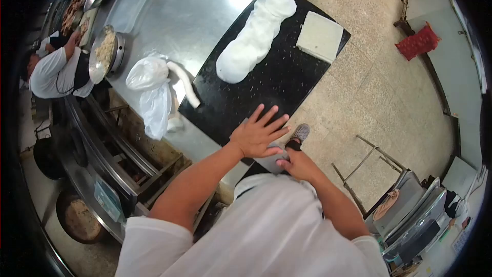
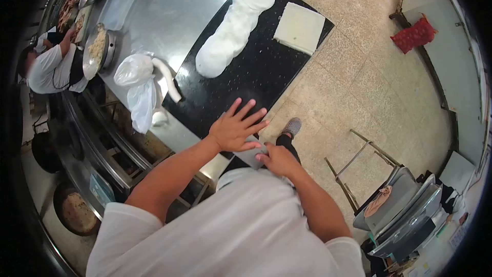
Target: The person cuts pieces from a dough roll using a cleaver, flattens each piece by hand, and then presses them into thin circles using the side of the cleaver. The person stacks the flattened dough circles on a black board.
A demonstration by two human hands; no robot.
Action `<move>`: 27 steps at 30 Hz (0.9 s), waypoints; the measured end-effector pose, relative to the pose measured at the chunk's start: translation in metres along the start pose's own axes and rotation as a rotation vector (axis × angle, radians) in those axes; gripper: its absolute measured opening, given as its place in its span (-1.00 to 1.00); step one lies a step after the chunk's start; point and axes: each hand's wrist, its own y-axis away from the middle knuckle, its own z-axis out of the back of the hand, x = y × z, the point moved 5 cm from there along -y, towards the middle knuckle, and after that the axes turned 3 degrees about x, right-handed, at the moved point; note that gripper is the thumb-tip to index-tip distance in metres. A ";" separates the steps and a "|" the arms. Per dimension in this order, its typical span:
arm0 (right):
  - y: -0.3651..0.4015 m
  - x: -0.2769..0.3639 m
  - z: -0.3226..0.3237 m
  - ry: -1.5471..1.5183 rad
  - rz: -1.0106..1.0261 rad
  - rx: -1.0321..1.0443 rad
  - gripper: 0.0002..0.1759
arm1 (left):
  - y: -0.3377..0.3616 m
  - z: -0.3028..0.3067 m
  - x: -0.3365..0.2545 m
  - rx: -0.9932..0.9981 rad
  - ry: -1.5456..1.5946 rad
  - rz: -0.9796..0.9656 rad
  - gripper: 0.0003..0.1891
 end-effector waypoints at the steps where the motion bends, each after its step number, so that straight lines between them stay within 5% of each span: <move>1: -0.004 0.002 0.001 0.026 0.024 -0.043 -0.55 | -0.003 0.000 0.000 0.032 -0.015 -0.029 -0.29; 7: -0.069 0.007 0.086 -0.043 -0.055 0.037 -0.41 | -0.072 0.030 0.055 -0.128 -0.175 -0.083 -0.27; 9: -0.061 0.017 0.087 -0.017 -0.041 -0.029 -0.39 | -0.090 0.039 0.067 -0.178 -0.183 0.079 -0.23; 12: -0.009 0.002 0.042 0.106 -0.025 0.010 -0.29 | -0.043 0.018 0.009 0.163 -0.365 -0.110 -0.19; 13: 0.005 -0.010 0.014 0.098 0.039 -0.059 -0.20 | -0.018 0.005 -0.003 0.283 0.124 -0.277 -0.18; 15: 0.013 0.003 0.004 0.129 -0.215 -0.045 -0.13 | -0.015 -0.017 -0.011 0.108 0.010 -0.332 -0.18; 18: -0.002 0.036 0.048 0.110 -0.315 -0.020 -0.13 | -0.036 0.009 0.008 0.110 -0.138 -0.274 -0.26; 23: -0.044 0.056 0.092 0.269 -0.186 -0.129 -0.21 | -0.064 0.027 0.058 -0.054 -0.097 -0.236 -0.27; 27: -0.010 0.031 0.045 0.173 -0.173 -0.086 -0.18 | -0.046 0.023 0.031 -0.105 -0.078 -0.164 -0.28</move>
